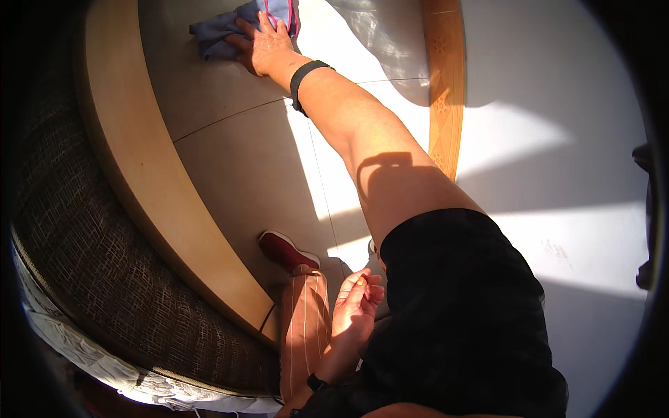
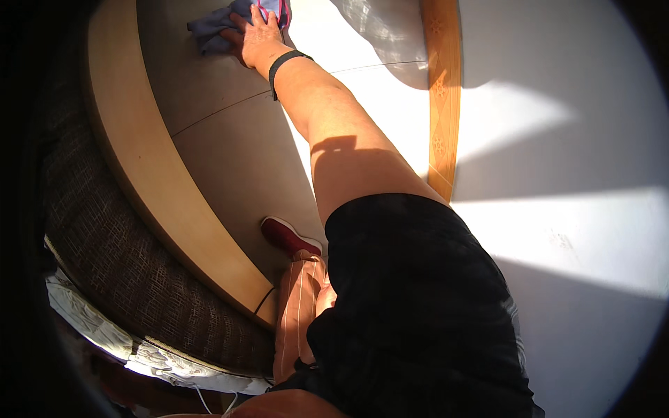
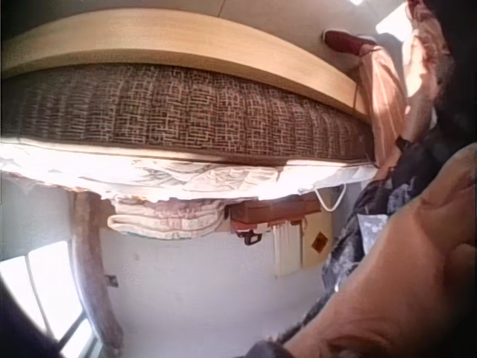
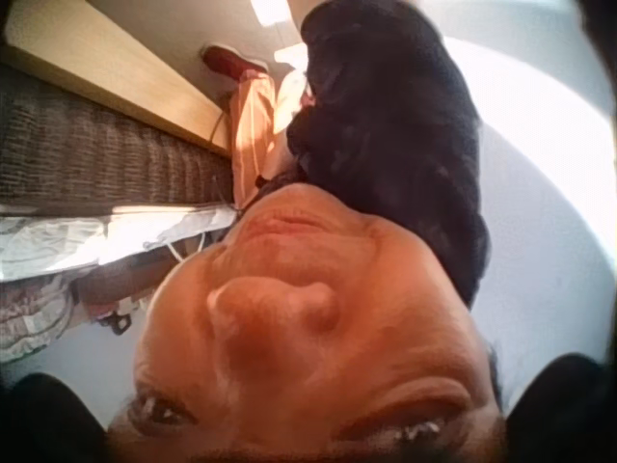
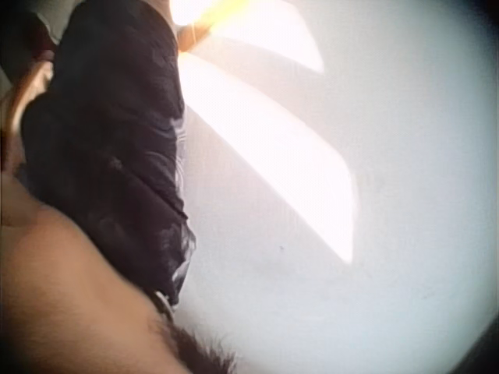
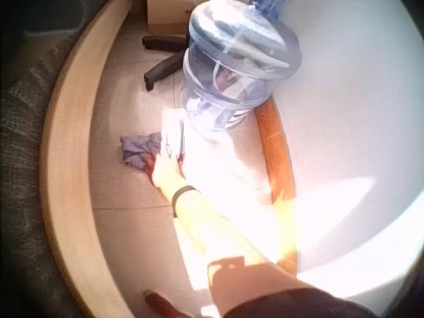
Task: The person wipes the tiled floor with a cloth, moving around furniture and a mattress. They repeatedly rub the floor surface in different areas, occasionally adjusting the cloth.
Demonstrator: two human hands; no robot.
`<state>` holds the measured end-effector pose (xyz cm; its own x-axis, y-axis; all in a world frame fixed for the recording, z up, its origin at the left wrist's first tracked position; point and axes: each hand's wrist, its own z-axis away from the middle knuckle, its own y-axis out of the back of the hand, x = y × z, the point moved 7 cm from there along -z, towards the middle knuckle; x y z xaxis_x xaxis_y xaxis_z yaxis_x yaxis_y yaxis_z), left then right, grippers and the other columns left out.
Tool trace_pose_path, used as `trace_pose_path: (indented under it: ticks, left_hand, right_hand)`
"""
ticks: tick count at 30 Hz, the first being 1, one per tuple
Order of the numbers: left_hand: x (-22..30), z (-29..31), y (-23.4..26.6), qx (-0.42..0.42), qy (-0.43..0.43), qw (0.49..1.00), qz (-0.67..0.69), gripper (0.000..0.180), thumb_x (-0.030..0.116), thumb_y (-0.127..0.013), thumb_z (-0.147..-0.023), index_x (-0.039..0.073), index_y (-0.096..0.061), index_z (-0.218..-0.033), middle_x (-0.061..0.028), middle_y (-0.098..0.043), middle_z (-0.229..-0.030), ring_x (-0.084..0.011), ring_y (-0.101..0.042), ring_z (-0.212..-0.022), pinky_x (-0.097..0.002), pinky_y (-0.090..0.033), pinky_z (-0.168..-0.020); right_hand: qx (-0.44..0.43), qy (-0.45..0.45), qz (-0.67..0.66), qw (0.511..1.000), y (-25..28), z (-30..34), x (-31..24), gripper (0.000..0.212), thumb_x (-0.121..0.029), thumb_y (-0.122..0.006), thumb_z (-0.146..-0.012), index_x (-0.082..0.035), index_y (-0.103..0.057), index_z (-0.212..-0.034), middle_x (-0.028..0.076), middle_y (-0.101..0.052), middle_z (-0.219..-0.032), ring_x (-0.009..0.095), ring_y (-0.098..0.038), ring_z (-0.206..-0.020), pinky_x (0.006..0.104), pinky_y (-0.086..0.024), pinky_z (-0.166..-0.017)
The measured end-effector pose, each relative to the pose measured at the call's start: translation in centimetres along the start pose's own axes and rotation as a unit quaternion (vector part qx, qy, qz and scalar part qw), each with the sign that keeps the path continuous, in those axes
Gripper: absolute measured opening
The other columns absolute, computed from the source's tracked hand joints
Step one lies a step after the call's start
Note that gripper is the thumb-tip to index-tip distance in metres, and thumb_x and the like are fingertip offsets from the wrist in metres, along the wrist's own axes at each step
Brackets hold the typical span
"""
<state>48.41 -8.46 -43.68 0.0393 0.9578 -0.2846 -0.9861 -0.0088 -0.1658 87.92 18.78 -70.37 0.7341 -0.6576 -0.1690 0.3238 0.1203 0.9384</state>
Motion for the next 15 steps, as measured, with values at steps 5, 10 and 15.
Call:
trace_pose_path:
  ticks: [5, 10, 15]
  left_hand:
    - [-1.1, 0.3, -3.3, -0.059, 0.064, 0.994, -0.074, 0.021, 0.016, -0.056, -0.102, 0.007, -0.058, -0.121, -0.0089, -0.068, -0.105, -0.0174, -0.066, -0.087, -0.0331, -0.054, -0.083]
    - [-0.7, 1.0, -4.2, -0.052, 0.031, 0.997, -0.052, 0.022, 0.016, -0.055, -0.102, 0.007, -0.058, -0.122, -0.0096, -0.068, -0.106, -0.0177, -0.066, -0.088, -0.0333, -0.054, -0.084]
    - [-1.2, 0.5, -3.0, -0.025, 0.039, 0.998, -0.031, 0.021, 0.015, -0.053, -0.103, 0.006, -0.058, -0.121, -0.0102, -0.068, -0.107, -0.0179, -0.065, -0.086, -0.0329, -0.053, -0.083]
  right_hand:
    - [-0.058, -0.168, -0.030, 0.984, 0.1, 8.3, 14.1, 0.056, -0.049, -0.042, -0.101, -0.041, -0.027, -0.154, -0.002, -0.010, -0.167, 0.035, -0.005, -0.153, 0.0556, -0.017, -0.120]
    - [-0.101, -0.306, -0.039, 0.946, 1.4, 11.5, 25.7, 0.068, -0.052, -0.044, -0.098, -0.037, -0.016, -0.158, 0.003, -0.005, -0.167, 0.036, -0.008, -0.152, 0.0504, -0.025, -0.119]
    - [-0.085, -0.340, -0.087, 0.932, 0.0, 9.6, 29.7, 0.071, -0.051, -0.045, -0.098, -0.034, -0.014, -0.158, 0.007, -0.003, -0.167, 0.037, -0.008, -0.151, 0.0500, -0.026, -0.119]
